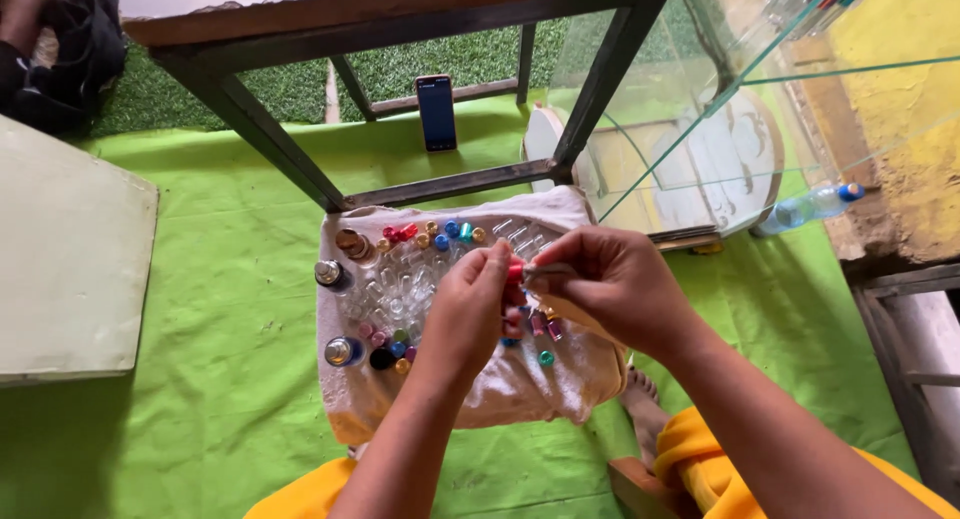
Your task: The person sits on the floor and assembles small glass vials by inserting colored metal caps into them. They pick up a vial and a cap, press the cap onto the vial, and place the assembled unit on a white cloth. This process is repeated for several vials of different colors.
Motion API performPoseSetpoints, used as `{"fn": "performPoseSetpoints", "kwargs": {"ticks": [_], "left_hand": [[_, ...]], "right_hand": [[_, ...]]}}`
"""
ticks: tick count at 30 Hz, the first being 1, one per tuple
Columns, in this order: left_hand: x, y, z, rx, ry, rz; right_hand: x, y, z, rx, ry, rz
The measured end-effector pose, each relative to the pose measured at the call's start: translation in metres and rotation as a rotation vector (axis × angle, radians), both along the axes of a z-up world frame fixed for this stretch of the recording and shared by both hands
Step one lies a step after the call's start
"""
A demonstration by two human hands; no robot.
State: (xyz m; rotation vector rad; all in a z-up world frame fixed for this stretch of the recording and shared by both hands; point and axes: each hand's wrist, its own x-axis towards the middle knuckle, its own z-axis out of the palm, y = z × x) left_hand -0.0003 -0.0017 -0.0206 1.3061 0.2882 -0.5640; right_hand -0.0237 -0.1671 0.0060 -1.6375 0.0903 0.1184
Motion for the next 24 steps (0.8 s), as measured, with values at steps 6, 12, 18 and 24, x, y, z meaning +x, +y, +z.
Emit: {"fn": "performPoseSetpoints", "kwargs": {"ticks": [6,12,18,24], "left_hand": [[-0.004,-0.001,-0.005,-0.04,0.013,-0.087],[-0.003,0.002,-0.005,0.183,0.059,-0.169],[-0.004,-0.001,0.004,0.168,0.097,-0.095],[-0.003,-0.003,-0.004,-0.025,-0.016,0.008]], "right_hand": [[0.001,-0.001,0.003,-0.024,0.011,-0.045],[-0.001,-0.001,0.009,-0.057,-0.013,0.033],[-0.001,-0.002,0.013,-0.066,-0.036,0.055],[-0.001,0.0,0.007,-0.066,0.052,-0.024]]}}
